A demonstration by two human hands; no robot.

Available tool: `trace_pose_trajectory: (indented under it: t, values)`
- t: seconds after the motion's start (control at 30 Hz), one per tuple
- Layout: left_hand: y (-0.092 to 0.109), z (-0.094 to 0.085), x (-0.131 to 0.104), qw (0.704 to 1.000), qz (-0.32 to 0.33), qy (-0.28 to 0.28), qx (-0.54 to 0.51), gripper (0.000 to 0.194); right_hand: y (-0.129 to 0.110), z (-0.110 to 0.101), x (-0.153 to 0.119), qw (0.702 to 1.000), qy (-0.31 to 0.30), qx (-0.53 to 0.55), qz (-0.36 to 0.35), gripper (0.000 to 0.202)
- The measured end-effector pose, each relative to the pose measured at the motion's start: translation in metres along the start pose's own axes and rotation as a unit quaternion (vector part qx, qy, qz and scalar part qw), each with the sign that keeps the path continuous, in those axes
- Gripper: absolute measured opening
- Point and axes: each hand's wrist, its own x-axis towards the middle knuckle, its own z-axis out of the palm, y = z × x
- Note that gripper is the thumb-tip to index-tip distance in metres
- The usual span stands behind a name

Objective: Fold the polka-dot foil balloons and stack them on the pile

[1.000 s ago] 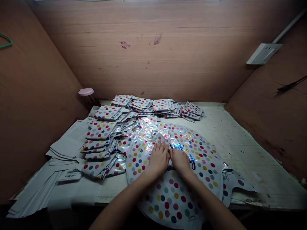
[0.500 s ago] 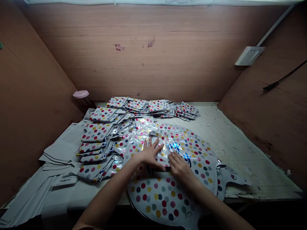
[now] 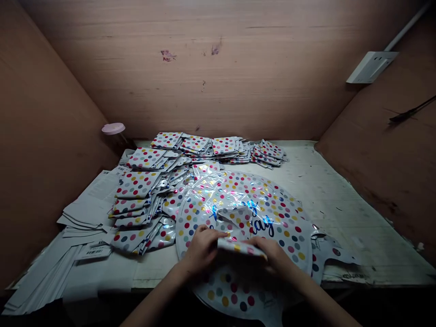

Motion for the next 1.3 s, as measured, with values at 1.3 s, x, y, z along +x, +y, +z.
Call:
trace_pose_trajectory:
  t: [1.3]
  values:
    - [-0.037,-0.097,0.012,0.846,-0.254,0.466,-0.045,0.022,0.006,0.009,0.012,0.960,0.171,-0.220,0.011,0.062]
